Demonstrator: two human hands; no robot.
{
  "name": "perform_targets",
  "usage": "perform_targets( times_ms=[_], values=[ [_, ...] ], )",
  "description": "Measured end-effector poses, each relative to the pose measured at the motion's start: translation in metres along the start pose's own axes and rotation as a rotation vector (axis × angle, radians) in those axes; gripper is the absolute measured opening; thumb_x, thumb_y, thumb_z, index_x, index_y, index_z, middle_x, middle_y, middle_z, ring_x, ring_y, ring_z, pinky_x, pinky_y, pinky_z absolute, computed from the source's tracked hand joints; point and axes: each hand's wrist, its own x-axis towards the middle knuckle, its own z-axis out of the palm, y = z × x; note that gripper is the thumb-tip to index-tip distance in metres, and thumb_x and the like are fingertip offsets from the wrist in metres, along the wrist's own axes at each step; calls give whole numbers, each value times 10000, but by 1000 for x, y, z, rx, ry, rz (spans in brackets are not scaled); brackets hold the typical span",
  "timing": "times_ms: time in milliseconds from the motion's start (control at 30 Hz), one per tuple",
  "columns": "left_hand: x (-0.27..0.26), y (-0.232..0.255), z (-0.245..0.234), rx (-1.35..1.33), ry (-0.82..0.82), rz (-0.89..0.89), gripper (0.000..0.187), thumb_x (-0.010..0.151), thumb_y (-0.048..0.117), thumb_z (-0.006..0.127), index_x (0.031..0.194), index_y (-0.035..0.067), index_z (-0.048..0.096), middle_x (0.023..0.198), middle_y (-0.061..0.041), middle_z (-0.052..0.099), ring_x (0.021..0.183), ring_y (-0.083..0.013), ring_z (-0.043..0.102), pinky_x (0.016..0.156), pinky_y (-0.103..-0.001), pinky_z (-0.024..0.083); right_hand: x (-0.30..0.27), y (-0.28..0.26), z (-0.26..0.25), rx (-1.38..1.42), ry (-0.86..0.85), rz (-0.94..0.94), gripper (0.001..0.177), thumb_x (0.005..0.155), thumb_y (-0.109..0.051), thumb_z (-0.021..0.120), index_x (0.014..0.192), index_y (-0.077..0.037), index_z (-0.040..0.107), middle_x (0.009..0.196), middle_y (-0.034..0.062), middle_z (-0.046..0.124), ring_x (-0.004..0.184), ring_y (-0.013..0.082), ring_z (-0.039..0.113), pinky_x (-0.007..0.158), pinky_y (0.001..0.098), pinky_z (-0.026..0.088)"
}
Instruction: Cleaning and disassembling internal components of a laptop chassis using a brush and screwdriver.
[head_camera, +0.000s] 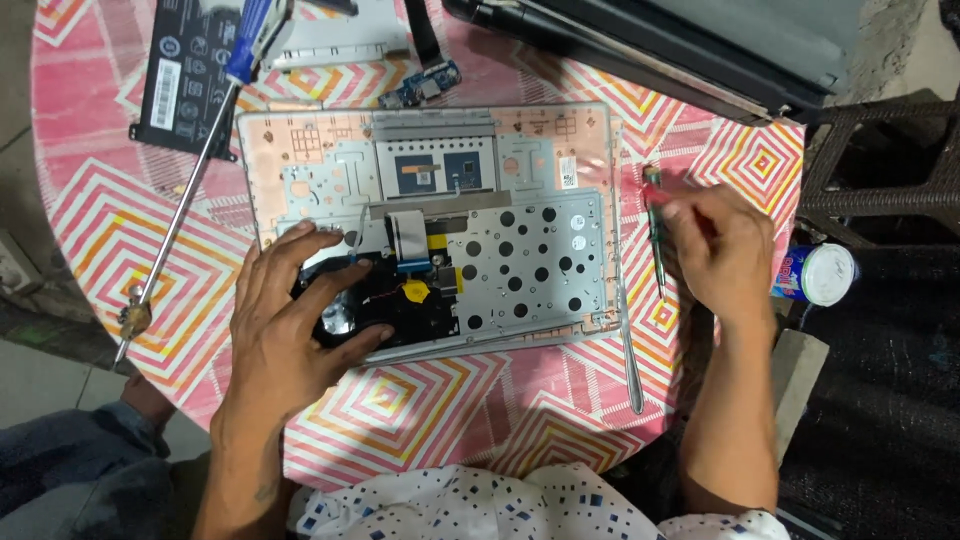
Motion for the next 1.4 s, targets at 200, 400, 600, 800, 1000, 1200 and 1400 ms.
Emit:
perform_targets(
  times_ms=[200, 400, 600, 800, 1000, 1200, 1400],
  values=[
    [-3, 0, 0, -2, 6, 7, 566, 773, 399, 860, 1219, 112, 664, 1361, -132, 553, 1342, -386, 483, 1087, -536, 375, 15, -13, 19, -65, 180, -181, 298, 1105, -270, 552, 1160, -35, 727, 795, 69, 574, 677, 169, 463, 578, 335, 330],
    [-3, -1, -2, -20, 7, -2, 555, 779, 403, 857, 1214, 122, 658, 1381, -123, 543, 1362, -374, 474, 1102, -541, 361, 36, -38, 19, -228, 352, -321, 251, 1133, -108, 550, 1169, 90, 699, 1134, 227, 732, 977, 361, 689, 770, 450, 498],
    [-5, -1, -1, -38, 16, 18, 548, 787, 390, 859, 1213, 111, 656, 1375, -138, 549, 1350, -380, 482, 1102, -525, 366, 43, -37, 32, -221, 293, -315, 163, 1112, -93, 632, 1051, 51, 677, 1036, 198, 721, 941, 348, 706, 733, 439, 502],
    [-5, -1, -1, -42, 8, -8, 548, 791, 392, 858, 1230, 139, 650, 1382, -125, 541, 1355, -366, 477, 1115, -530, 347, 50, -30, 38, -175, 174, -260, 191, 1122, -188, 594, 1048, -42, 692, 863, 98, 633, 624, 178, 509, 491, 342, 383],
    [-6, -6, 0, -63, 11, -21, 552, 781, 381, 872, 1230, 147, 654, 1401, -98, 522, 1381, -369, 462, 1129, -584, 330, 57, -59, 36, -52, 19, -338, 136, 1022, -141, 702, 964, -19, 715, 852, 70, 656, 594, 159, 485, 544, 312, 364],
    [-9, -5, 0, -73, 0, -16, 554, 804, 400, 848, 1247, 143, 638, 1408, -108, 511, 1395, -355, 442, 1161, -595, 294, 59, -49, 44, 9, 26, -313, 124, 1073, -170, 627, 1032, -63, 674, 830, 66, 630, 548, 114, 437, 467, 276, 335],
    [-10, -6, 0, -70, -1, -27, 562, 807, 416, 842, 1256, 147, 637, 1414, -107, 511, 1405, -351, 435, 1178, -589, 273, 62, -72, 42, -158, 221, -349, 253, 1130, -183, 633, 1034, 37, 712, 901, 145, 610, 748, 248, 522, 619, 394, 346]
  ],
)
